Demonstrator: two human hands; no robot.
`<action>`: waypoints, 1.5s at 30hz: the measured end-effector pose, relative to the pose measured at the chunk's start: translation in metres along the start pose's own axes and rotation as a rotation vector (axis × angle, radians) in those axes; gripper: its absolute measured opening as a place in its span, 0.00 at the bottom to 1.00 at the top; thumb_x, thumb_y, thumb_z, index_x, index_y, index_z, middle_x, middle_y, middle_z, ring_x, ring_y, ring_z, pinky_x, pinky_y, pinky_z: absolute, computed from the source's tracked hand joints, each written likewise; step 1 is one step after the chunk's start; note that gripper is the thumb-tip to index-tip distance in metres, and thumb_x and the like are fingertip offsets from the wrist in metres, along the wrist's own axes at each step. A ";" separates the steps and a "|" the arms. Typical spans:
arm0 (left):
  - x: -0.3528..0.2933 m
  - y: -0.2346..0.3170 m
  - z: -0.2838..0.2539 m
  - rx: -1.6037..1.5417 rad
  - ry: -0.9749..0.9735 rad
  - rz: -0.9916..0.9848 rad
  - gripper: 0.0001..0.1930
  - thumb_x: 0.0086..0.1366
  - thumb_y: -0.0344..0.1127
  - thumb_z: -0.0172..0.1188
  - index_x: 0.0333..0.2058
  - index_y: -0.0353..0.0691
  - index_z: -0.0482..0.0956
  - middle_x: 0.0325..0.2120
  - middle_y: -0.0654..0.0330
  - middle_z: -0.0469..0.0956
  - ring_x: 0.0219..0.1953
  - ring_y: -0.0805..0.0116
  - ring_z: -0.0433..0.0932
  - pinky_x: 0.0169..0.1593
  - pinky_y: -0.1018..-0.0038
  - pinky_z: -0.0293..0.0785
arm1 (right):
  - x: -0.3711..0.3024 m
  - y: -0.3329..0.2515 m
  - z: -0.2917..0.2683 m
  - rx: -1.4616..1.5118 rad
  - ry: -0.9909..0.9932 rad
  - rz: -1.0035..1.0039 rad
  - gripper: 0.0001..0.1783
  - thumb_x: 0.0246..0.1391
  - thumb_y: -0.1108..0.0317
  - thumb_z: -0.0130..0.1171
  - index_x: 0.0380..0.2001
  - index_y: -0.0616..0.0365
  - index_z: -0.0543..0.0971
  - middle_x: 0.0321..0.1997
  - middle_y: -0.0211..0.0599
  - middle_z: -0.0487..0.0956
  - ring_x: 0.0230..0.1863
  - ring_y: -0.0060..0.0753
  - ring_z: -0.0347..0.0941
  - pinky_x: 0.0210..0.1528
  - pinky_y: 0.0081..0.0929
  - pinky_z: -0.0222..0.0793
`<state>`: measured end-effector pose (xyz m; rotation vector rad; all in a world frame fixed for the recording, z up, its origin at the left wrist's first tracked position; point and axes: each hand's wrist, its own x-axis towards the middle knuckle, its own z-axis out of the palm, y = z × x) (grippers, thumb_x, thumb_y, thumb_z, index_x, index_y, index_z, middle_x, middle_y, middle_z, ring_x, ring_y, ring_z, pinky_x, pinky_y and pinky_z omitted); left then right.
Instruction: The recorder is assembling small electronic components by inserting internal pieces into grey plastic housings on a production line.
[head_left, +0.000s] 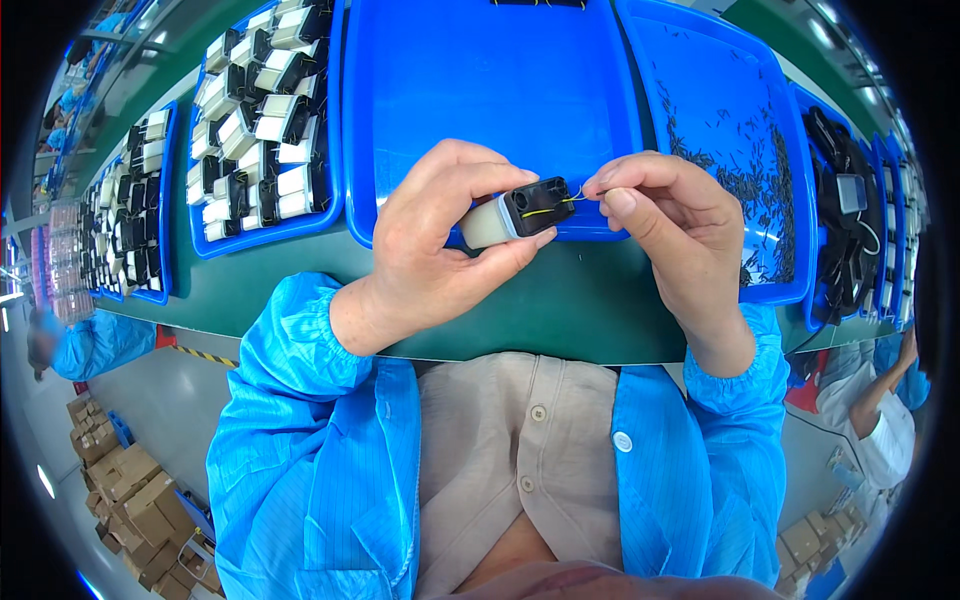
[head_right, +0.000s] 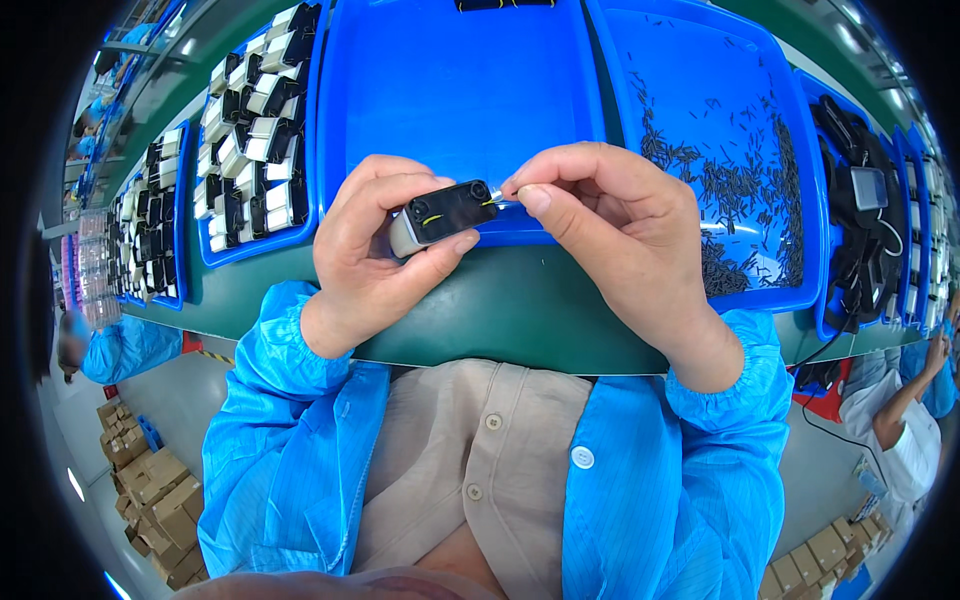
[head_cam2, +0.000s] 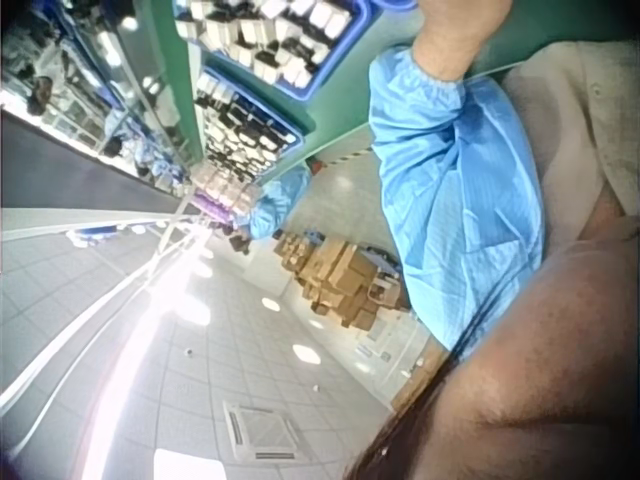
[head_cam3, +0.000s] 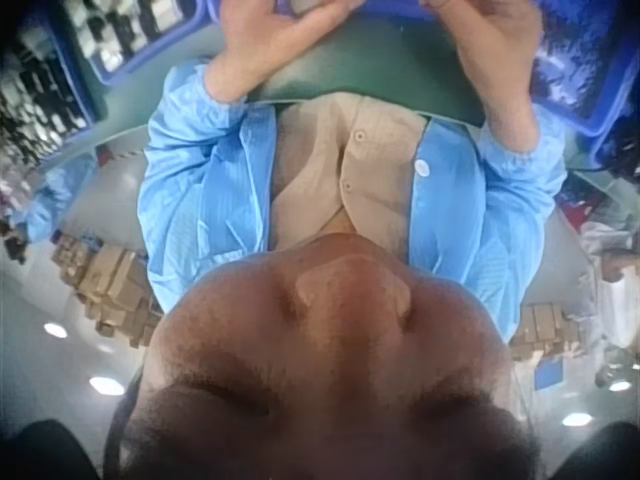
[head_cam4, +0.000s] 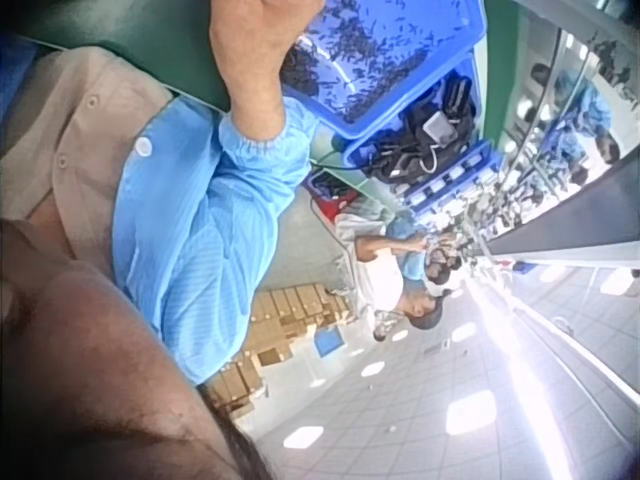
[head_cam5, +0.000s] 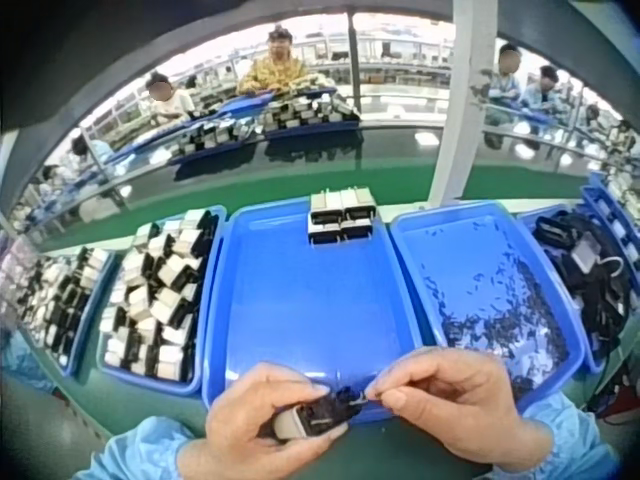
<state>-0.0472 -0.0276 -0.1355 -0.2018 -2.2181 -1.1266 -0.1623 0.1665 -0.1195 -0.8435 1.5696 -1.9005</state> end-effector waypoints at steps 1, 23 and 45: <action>-0.001 0.001 -0.001 0.012 -0.017 -0.004 0.21 0.47 0.25 0.76 0.41 0.36 0.80 0.35 0.54 0.80 0.36 0.62 0.79 0.37 0.71 0.76 | 0.000 0.000 0.000 0.000 0.001 0.000 0.07 0.62 0.77 0.60 0.43 0.65 0.81 0.42 0.36 0.83 0.41 0.18 0.76 0.43 0.16 0.72; -0.001 0.001 0.001 0.024 -0.007 0.001 0.21 0.47 0.23 0.76 0.41 0.35 0.79 0.35 0.54 0.80 0.37 0.62 0.79 0.38 0.71 0.76 | 0.002 0.001 0.003 -0.090 -0.020 -0.034 0.06 0.61 0.78 0.61 0.41 0.64 0.81 0.40 0.32 0.82 0.39 0.16 0.75 0.41 0.14 0.71; -0.001 0.002 0.002 0.041 -0.006 0.016 0.21 0.46 0.23 0.75 0.41 0.36 0.79 0.35 0.54 0.80 0.37 0.61 0.79 0.39 0.70 0.77 | 0.000 0.003 0.001 -0.071 -0.015 -0.075 0.06 0.61 0.79 0.60 0.41 0.66 0.80 0.41 0.36 0.81 0.41 0.18 0.76 0.43 0.16 0.72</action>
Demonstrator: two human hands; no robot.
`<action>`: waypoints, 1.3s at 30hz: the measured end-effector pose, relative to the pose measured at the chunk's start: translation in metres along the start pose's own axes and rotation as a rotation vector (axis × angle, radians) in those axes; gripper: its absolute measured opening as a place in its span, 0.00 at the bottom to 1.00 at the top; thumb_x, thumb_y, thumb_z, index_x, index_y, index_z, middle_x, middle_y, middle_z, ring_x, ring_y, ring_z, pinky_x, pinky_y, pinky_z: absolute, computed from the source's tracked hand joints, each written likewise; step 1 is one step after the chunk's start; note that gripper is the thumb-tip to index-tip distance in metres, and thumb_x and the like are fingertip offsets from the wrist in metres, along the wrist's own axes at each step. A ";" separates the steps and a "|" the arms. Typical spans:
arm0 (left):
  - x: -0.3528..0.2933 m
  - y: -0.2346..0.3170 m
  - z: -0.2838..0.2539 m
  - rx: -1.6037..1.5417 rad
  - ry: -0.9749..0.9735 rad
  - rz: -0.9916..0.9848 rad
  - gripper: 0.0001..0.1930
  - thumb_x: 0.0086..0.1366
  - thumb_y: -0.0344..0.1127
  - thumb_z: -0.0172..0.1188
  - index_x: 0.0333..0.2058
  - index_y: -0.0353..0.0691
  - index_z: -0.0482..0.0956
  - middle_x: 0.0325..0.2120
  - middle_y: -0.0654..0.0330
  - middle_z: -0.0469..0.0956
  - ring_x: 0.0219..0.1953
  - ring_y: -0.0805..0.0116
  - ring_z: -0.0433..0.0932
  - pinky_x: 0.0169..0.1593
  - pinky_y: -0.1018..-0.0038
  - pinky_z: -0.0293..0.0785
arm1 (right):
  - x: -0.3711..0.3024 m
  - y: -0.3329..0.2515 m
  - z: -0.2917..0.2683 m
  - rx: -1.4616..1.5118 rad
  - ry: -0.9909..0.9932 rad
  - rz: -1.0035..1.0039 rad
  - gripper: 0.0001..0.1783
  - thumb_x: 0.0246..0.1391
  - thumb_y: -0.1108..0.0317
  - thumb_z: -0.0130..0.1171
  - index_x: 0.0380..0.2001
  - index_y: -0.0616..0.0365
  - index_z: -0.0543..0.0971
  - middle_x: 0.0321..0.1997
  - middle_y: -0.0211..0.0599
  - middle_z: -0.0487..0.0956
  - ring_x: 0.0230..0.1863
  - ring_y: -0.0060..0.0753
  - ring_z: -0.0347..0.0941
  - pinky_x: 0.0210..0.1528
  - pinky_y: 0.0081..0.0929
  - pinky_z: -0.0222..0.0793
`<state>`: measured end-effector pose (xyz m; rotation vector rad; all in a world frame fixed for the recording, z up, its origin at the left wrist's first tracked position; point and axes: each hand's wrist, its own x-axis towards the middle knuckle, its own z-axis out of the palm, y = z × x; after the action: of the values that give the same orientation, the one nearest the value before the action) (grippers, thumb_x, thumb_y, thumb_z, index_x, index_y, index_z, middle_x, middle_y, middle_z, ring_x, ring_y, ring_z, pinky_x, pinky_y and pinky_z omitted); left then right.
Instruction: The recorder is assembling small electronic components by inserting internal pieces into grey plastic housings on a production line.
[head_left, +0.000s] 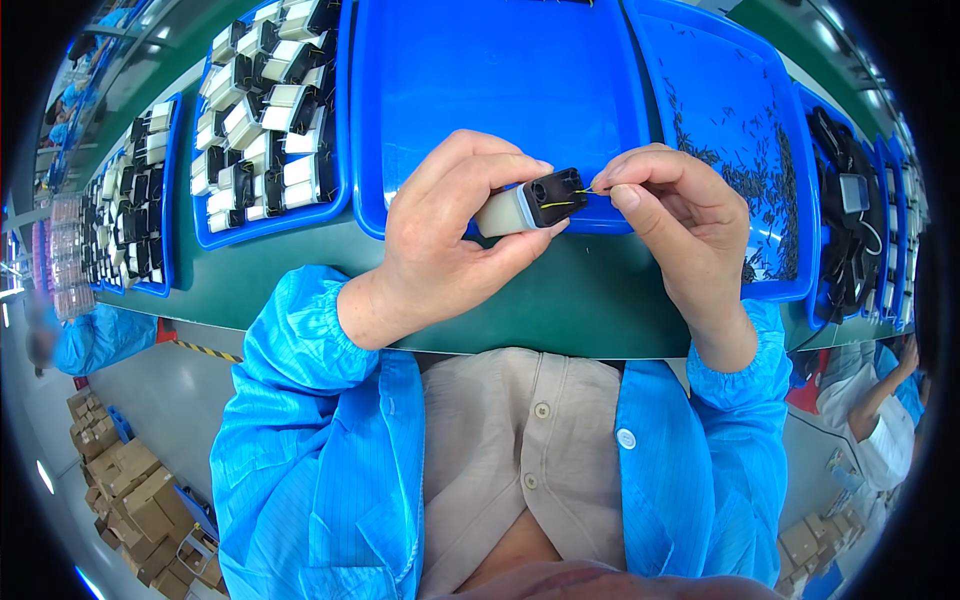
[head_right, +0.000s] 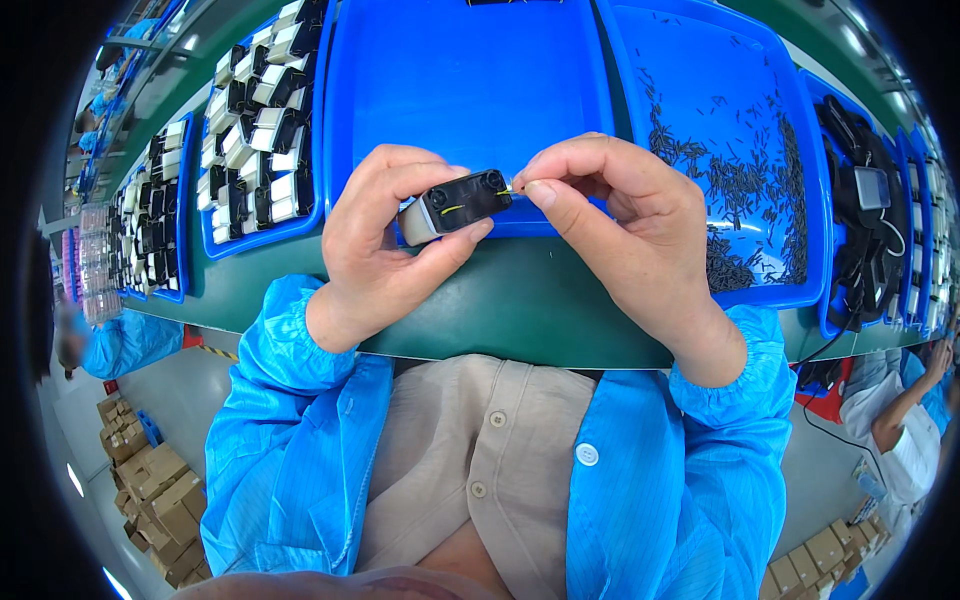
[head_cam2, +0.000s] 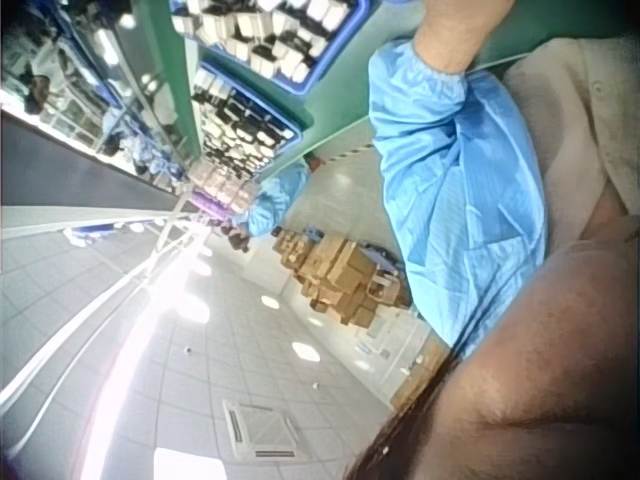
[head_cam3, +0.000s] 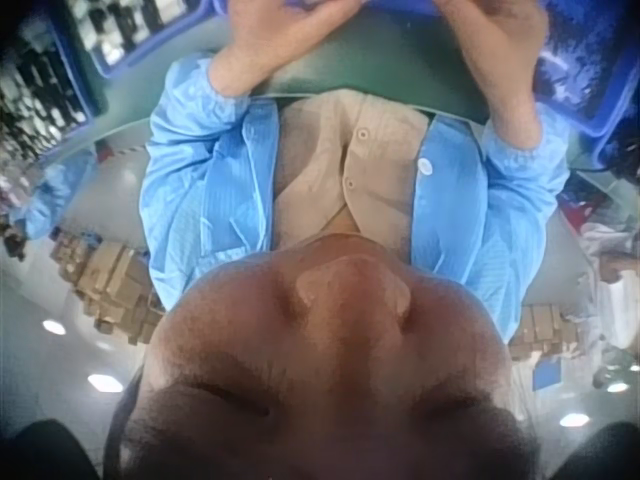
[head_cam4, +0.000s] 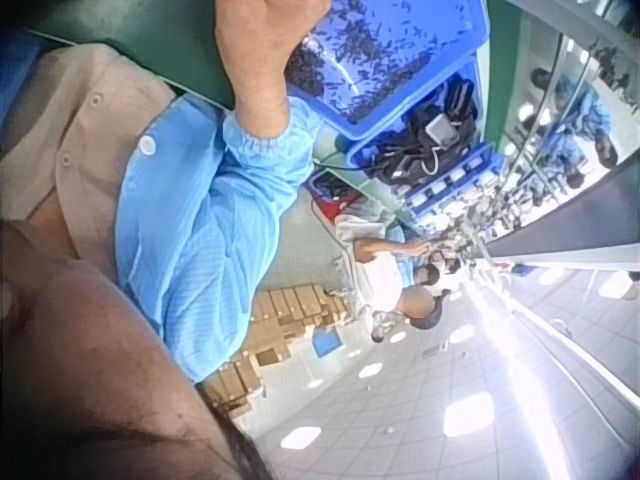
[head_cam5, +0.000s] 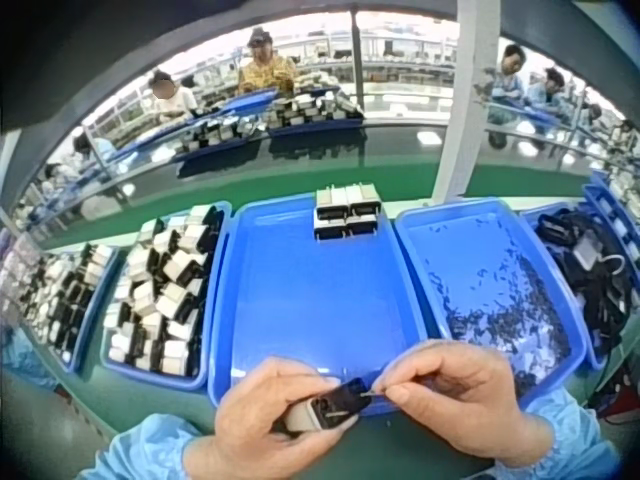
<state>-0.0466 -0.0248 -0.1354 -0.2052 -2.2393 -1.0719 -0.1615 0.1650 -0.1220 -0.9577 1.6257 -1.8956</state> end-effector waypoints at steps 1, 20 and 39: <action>0.000 0.000 0.000 -0.002 -0.002 -0.004 0.21 0.46 0.23 0.75 0.41 0.36 0.80 0.35 0.54 0.80 0.37 0.61 0.79 0.39 0.70 0.77 | 0.000 0.000 0.000 0.000 0.001 0.000 0.06 0.61 0.79 0.60 0.41 0.66 0.80 0.41 0.36 0.81 0.41 0.18 0.76 0.43 0.16 0.72; -0.001 0.000 0.001 0.004 0.009 0.000 0.20 0.48 0.24 0.75 0.41 0.35 0.80 0.35 0.54 0.80 0.37 0.61 0.79 0.39 0.70 0.76 | 0.000 0.001 0.000 -0.060 0.002 -0.044 0.06 0.60 0.79 0.61 0.40 0.65 0.81 0.41 0.37 0.82 0.42 0.21 0.77 0.45 0.18 0.73; 0.000 0.001 0.001 -0.013 0.023 -0.008 0.19 0.48 0.24 0.75 0.40 0.35 0.80 0.36 0.54 0.81 0.38 0.62 0.80 0.40 0.71 0.77 | 0.001 0.002 0.005 -0.151 0.035 -0.016 0.05 0.57 0.78 0.64 0.38 0.63 0.82 0.38 0.32 0.79 0.36 0.18 0.72 0.38 0.16 0.68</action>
<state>-0.0469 -0.0234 -0.1354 -0.1882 -2.2153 -1.0882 -0.1584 0.1610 -0.1233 -1.0047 1.8076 -1.8304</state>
